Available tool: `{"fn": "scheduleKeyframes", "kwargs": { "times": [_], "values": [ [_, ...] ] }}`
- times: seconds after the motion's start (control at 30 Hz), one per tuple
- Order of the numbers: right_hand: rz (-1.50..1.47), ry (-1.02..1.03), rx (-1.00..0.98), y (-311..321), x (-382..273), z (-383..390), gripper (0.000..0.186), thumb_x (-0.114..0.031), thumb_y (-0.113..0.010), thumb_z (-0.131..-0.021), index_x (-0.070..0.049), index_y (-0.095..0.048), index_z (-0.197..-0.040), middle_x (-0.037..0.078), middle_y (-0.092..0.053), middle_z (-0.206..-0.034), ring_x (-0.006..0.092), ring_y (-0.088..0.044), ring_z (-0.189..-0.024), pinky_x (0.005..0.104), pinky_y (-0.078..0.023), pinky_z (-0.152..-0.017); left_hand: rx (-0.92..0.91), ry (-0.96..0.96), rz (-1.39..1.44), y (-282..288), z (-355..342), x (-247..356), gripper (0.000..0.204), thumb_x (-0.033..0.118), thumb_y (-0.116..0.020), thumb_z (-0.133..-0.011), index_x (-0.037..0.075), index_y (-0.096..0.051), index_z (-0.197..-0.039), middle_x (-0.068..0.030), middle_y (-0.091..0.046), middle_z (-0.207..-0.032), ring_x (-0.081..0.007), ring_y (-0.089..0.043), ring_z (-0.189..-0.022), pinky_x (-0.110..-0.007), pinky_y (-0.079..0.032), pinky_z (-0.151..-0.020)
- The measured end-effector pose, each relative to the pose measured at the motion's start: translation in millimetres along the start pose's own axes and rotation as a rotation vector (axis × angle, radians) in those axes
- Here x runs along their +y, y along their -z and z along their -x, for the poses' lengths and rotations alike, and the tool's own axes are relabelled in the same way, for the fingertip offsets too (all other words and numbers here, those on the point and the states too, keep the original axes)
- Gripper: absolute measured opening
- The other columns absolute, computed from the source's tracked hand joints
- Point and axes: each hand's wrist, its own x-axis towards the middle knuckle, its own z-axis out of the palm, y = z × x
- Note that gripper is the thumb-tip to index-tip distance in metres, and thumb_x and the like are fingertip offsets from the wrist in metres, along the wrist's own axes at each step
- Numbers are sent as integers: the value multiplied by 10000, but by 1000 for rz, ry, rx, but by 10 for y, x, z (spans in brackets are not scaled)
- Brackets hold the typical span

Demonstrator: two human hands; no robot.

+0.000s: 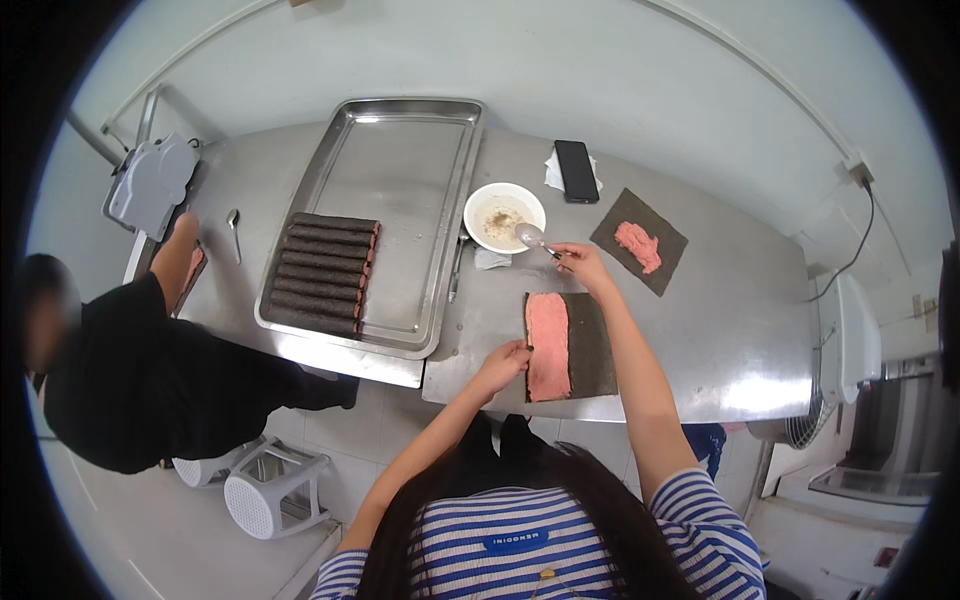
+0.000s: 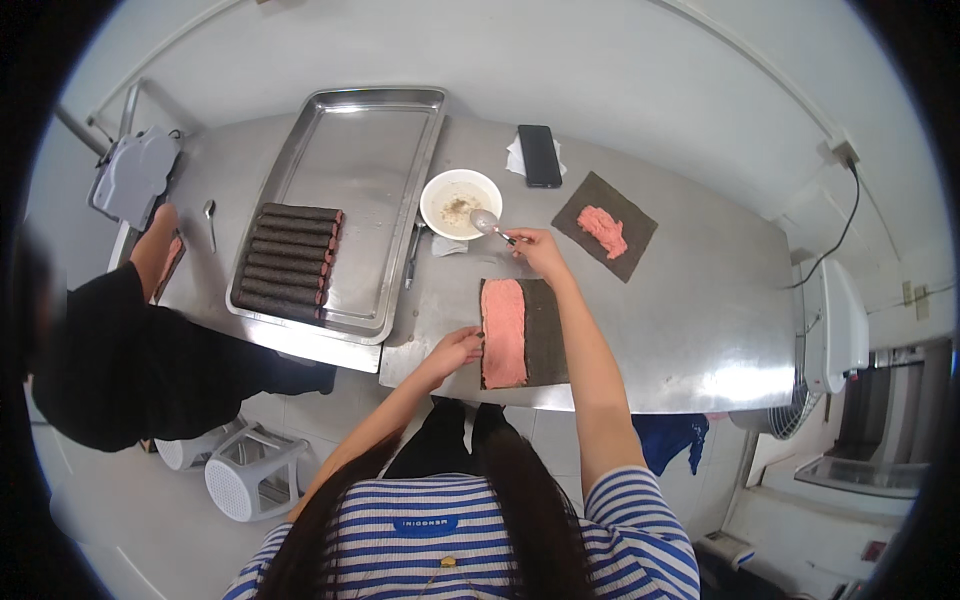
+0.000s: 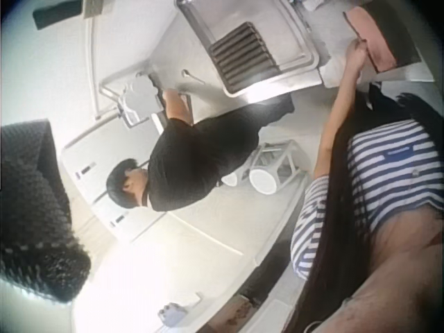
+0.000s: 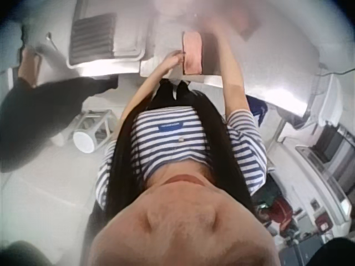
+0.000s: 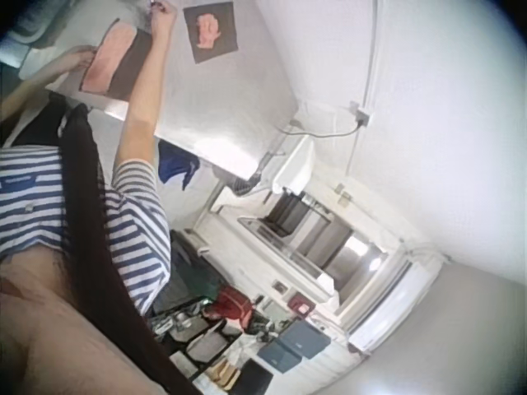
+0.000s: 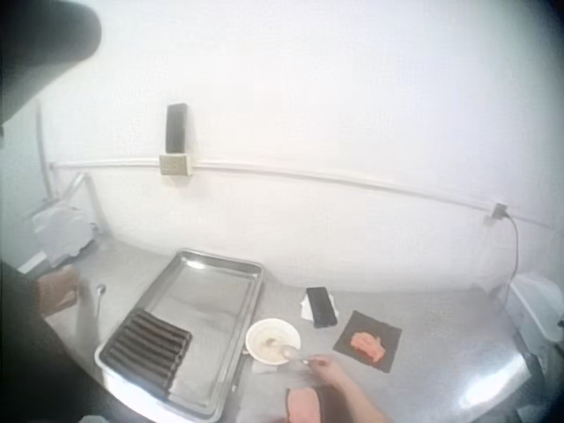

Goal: The person spreads a pink filling onto a sheet of nori using a spoon, then rolls the nori into a cylindrical shape. The finished roll is placed on a metal tray alongside other completed rolls.

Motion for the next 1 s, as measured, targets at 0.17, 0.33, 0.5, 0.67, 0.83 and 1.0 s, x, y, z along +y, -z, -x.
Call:
{"fn": "scheduleKeyframes", "kwargs": {
  "times": [0.17,0.33,0.5,0.67,0.83,1.0],
  "values": [
    [57,-49,-63,108,286,-324,362,-21,-591,-807,-5,-655,-1163,74,-693,-947,123,-613,-719,265,-495,-670,-38,41,-11,-30,8,-93,569,343,-497,-939,62,-382,-1420,-81,-554,-1258,-205,-586,-1055,-353,-465,-915],
    [635,438,383,-88,-156,442,296,-142,-657,-784,-56,-633,-1065,121,-630,-974,281,-612,-871,407,-475,-776,-49,99,29,57,37,14,501,275,-463,-936,110,-348,-1395,-67,-564,-1147,-231,-602,-1008,-374,-502,-868],
    [926,426,283,-623,-155,1908,238,-231,-698,-759,-55,-621,-900,101,-555,-853,285,-554,-793,422,-424,-685,-67,80,89,36,30,159,501,202,-430,-940,85,-292,-1407,-124,-541,-1170,-275,-596,-1038,-389,-521,-882],
    [985,345,254,-1049,74,2413,301,-280,-711,-747,-45,-615,-908,73,-551,-882,263,-545,-836,394,-411,-706,-66,73,53,-7,-45,167,489,135,-415,-943,77,-267,-1406,-138,-529,-1132,-281,-602,-1010,-380,-531,-874],
    [993,316,333,-1099,287,2471,207,-181,-683,-751,-44,-613,-888,74,-561,-895,256,-537,-868,385,-403,-738,-32,39,1,-67,-82,154,452,117,-440,-948,74,-310,-1378,-134,-514,-1132,-248,-605,-983,-356,-541,-831],
    [664,232,516,-958,265,2511,137,-62,-687,-686,-88,-612,-799,95,-569,-987,283,-558,-921,370,-416,-755,151,-306,-384,-157,-166,84,321,50,-564,-884,27,-495,-1196,-165,-506,-1158,-246,-628,-950,-319,-553,-797]
  ]
}}
